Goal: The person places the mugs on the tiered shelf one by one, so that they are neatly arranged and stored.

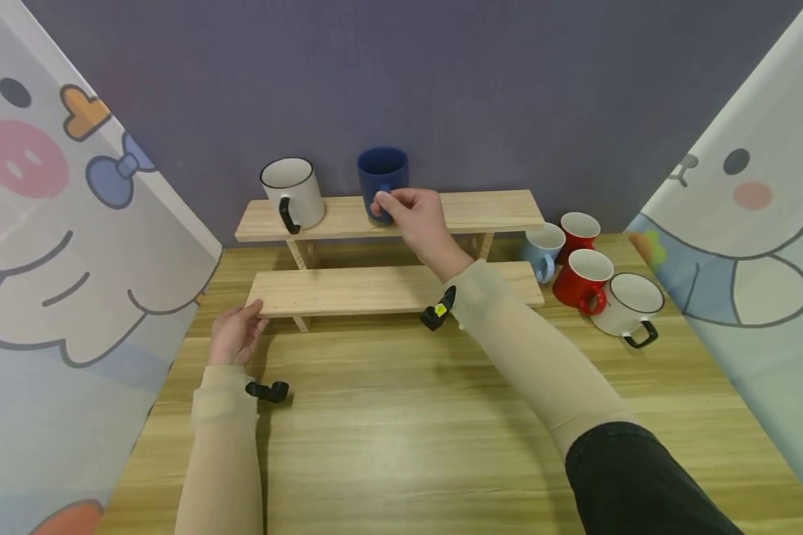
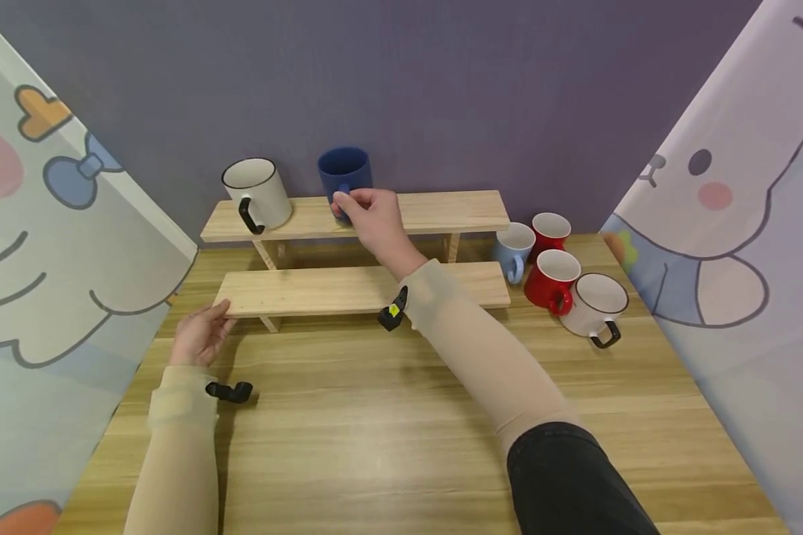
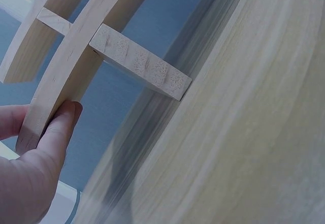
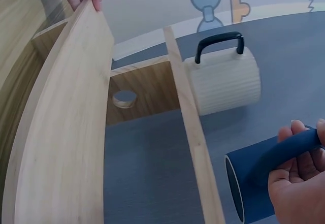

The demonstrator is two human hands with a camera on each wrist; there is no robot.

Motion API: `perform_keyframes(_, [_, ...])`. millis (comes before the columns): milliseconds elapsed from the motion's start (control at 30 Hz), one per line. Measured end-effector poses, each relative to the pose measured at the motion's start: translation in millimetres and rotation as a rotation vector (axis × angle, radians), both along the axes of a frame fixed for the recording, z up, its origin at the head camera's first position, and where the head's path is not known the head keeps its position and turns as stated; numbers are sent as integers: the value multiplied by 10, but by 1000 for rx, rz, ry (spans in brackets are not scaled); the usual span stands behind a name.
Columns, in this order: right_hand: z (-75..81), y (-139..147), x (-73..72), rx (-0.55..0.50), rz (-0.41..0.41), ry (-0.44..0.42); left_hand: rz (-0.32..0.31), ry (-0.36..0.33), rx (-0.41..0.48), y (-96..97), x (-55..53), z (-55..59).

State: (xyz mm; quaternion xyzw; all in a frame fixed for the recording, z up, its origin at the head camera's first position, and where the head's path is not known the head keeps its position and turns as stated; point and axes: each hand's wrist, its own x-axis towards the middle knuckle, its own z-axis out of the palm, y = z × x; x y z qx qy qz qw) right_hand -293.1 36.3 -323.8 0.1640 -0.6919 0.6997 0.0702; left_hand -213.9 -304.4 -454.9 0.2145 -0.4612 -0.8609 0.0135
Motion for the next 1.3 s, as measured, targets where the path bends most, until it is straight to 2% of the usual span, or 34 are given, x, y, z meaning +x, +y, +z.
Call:
perform_keyframes(367, [-110, -77, -79, 22, 6, -41, 9, 25, 2, 11, 3, -30])
perform_keyframes(700, [-104, -58, -110, 66, 26, -71, 18, 13, -7, 29, -13, -29])
perform_keyframes(1200, [-75, 9, -57, 114, -5, -135, 16, 13, 3, 11, -5, -30])
perform_keyframes(1300, [-86, 57, -43, 82, -3, -136, 19, 13, 6, 23, 4, -14])
